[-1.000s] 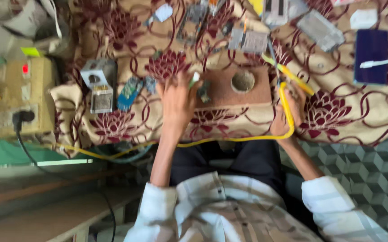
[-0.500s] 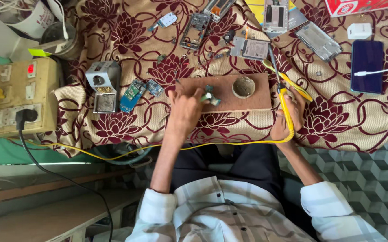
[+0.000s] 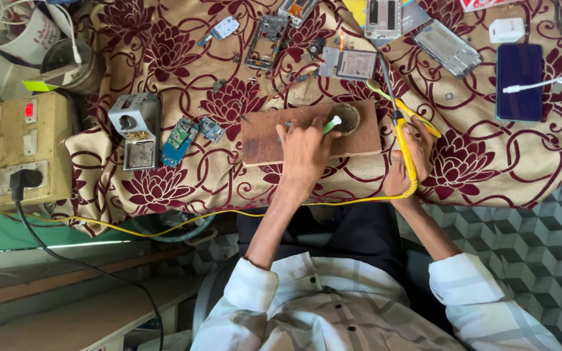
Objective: The person uses a soldering iron and solder wire to solder components on a small blue circuit board. They repeatedly apply heat and solder to different points on the board while holding it steady with the other hand.
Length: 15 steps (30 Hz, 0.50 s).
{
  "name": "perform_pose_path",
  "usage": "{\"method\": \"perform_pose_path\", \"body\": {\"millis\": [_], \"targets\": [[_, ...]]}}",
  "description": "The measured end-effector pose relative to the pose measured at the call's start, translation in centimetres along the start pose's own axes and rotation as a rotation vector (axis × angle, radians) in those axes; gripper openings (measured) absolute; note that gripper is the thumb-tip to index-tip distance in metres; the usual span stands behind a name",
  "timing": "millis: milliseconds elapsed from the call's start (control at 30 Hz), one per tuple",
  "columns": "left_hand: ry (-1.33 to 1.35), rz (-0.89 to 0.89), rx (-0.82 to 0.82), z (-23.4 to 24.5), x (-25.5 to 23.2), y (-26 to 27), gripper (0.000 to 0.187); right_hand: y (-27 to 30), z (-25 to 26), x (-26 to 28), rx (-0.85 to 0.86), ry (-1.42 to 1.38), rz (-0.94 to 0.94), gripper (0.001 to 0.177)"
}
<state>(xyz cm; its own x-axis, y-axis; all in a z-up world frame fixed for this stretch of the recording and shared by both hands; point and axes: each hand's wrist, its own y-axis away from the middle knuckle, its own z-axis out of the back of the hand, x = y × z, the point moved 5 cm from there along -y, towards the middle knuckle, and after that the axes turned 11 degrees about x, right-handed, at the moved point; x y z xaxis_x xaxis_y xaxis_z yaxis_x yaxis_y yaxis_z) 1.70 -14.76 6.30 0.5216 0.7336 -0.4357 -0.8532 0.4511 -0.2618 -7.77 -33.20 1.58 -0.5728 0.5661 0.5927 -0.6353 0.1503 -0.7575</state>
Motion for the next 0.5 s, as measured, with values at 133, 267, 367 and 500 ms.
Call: {"method": "perform_pose_path", "body": {"millis": [133, 267, 367, 500], "targets": [[0.017, 0.082, 0.063, -0.3, 1.7, 0.4, 0.026, 0.4, 0.0, 0.0, 0.017, 0.071, 0.011, 0.033], [-0.068, 0.174, -0.015, 3.2, 5.7, 1.8, 0.021, 0.2, -0.3, -0.4, -0.003, 0.08, 0.057, 0.037], [-0.088, 0.145, -0.067, 4.9, 7.1, 3.8, 0.013, 0.7, -0.3, -0.7, -0.024, 0.034, 0.014, 0.035], [0.011, 0.149, -0.053, 5.5, 7.0, 5.3, 0.016, 0.8, -0.3, -1.0, -0.027, -0.021, 0.005, 0.032]]}}
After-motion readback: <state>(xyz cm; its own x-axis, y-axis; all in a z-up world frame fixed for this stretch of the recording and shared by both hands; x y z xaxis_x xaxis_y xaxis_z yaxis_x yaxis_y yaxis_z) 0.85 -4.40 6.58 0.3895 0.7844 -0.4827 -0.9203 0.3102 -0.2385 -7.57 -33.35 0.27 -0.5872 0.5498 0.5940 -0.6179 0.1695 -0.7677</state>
